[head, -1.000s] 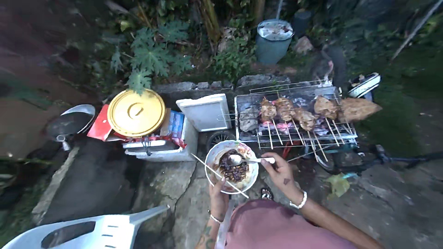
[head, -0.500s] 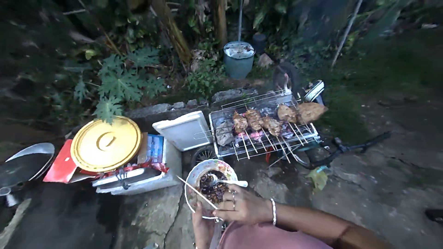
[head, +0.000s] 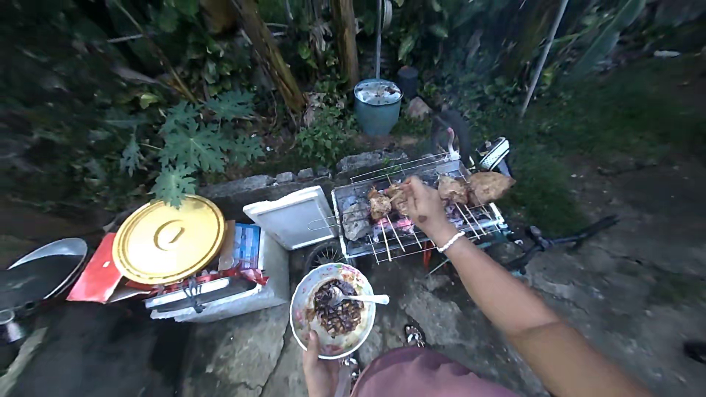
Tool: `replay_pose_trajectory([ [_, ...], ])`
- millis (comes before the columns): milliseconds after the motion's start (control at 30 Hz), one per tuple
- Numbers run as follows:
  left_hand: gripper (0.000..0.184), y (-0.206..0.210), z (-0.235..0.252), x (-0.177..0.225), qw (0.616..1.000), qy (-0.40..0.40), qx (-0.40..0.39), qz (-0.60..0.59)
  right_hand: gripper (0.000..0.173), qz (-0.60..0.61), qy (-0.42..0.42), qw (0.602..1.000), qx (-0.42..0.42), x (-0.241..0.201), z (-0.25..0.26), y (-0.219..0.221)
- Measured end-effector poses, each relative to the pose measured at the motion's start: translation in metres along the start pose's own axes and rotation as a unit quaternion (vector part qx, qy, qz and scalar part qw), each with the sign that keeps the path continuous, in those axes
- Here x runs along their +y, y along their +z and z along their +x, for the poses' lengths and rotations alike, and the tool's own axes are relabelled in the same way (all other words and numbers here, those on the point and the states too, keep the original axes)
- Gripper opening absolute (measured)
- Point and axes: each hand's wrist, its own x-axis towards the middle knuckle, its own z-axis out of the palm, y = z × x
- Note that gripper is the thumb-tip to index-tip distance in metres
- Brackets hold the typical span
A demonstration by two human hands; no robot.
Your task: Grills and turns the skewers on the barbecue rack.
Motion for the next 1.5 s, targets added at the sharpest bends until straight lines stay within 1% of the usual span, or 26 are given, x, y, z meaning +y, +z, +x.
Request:
replay_pose_trajectory([
  [100,0.047,-0.004,0.000,0.000,1.000,0.004,0.000,-0.009,0.023,0.008,0.004,1.000,0.027,-0.008,0.002,-0.010],
  [167,0.052,-0.006,0.001,-0.001,1.000,0.005,0.002,-0.007,0.025,0.002,-0.009,0.999,0.051,-0.011,0.005,-0.016],
  [233,0.051,-0.007,0.000,-0.002,1.000,0.002,-0.001,0.001,0.021,-0.009,-0.020,0.999,0.046,-0.008,0.007,-0.009],
  [267,0.049,-0.006,0.000,-0.002,1.000,0.002,0.000,0.001,0.018,-0.019,-0.019,0.999,0.027,-0.005,0.007,-0.002],
  [333,0.044,-0.004,0.000,-0.002,1.000,0.003,0.003,0.001,0.017,-0.024,-0.010,1.000,-0.002,-0.002,0.006,0.003],
  [500,0.056,-0.005,0.000,-0.001,1.000,0.003,-0.002,-0.002,0.022,-0.012,-0.032,0.997,0.067,-0.010,0.006,-0.009],
  [533,0.056,-0.006,0.001,-0.002,1.000,0.004,-0.001,-0.003,0.022,-0.014,-0.034,0.997,0.072,-0.009,0.006,-0.007],
  [600,0.056,-0.007,0.001,-0.003,1.000,0.008,-0.001,-0.005,0.022,-0.021,-0.029,0.998,0.058,-0.003,0.006,0.001],
  [667,0.052,-0.007,0.002,-0.004,1.000,0.011,-0.003,0.006,0.022,-0.017,-0.018,0.999,0.039,-0.001,0.009,0.004],
  [767,0.041,-0.005,0.001,-0.002,1.000,0.010,0.006,0.012,0.026,0.003,-0.015,0.999,0.041,-0.009,0.016,-0.004],
  [800,0.041,-0.005,0.001,-0.002,1.000,0.008,0.006,0.009,0.026,0.004,-0.020,0.999,0.047,-0.012,0.017,-0.006],
  [867,0.044,-0.007,0.001,-0.003,1.000,0.010,0.003,-0.001,0.026,-0.003,-0.031,0.998,0.052,-0.014,0.019,-0.004],
  [1033,0.046,-0.008,0.002,-0.003,1.000,0.014,0.002,-0.001,0.022,-0.004,-0.004,1.000,-0.001,-0.004,0.018,0.015],
  [1167,0.057,-0.010,0.003,-0.004,1.000,0.019,0.005,-0.006,0.020,-0.010,-0.003,1.000,-0.009,-0.002,0.018,0.011],
  [1233,0.057,-0.009,0.003,-0.005,1.000,0.021,0.004,-0.007,0.019,-0.014,-0.016,1.000,0.002,0.001,0.017,0.012],
  [1300,0.052,-0.007,0.002,-0.005,1.000,0.020,0.002,-0.012,0.019,-0.011,-0.018,1.000,0.005,0.003,0.016,0.013],
  [1400,0.048,-0.005,0.001,-0.004,1.000,0.020,0.005,-0.012,0.024,0.014,0.021,1.000,-0.002,0.001,0.016,0.008],
  [1500,0.056,-0.007,0.003,-0.005,1.000,0.021,0.003,-0.014,0.023,0.043,0.047,0.998,0.003,0.004,0.015,0.003],
])
